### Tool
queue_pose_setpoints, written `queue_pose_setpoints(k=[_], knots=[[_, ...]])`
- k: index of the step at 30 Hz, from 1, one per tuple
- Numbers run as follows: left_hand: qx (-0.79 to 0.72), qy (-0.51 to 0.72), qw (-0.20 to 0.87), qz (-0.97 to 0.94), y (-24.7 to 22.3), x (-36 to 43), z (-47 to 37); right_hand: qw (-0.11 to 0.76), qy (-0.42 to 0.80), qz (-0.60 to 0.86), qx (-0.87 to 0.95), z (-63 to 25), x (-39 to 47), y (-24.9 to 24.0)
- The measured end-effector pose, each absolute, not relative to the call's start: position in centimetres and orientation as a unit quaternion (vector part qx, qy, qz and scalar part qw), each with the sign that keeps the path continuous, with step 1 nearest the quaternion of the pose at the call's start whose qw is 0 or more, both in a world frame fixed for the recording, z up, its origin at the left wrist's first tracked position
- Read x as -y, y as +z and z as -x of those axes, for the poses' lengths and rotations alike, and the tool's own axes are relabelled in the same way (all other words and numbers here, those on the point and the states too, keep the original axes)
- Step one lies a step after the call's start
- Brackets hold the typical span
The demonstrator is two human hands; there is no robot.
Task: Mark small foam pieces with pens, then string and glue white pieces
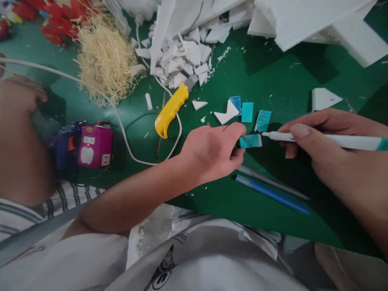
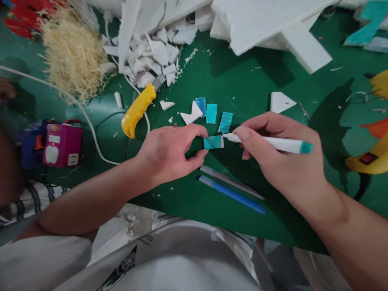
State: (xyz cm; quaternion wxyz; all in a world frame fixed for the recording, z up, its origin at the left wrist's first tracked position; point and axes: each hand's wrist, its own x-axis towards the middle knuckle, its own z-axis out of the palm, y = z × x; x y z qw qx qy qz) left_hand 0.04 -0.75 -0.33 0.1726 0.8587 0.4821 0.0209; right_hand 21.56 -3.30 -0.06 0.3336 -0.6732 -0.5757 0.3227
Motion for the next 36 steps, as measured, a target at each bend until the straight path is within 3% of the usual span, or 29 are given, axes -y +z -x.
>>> queue_pose_setpoints(k=[36], knots=[[-0.479,0.026,0.175,-0.860,-0.4,0.9,-0.1,0.324,0.316,0.685,0.571,-21.4,3.0,0.3]])
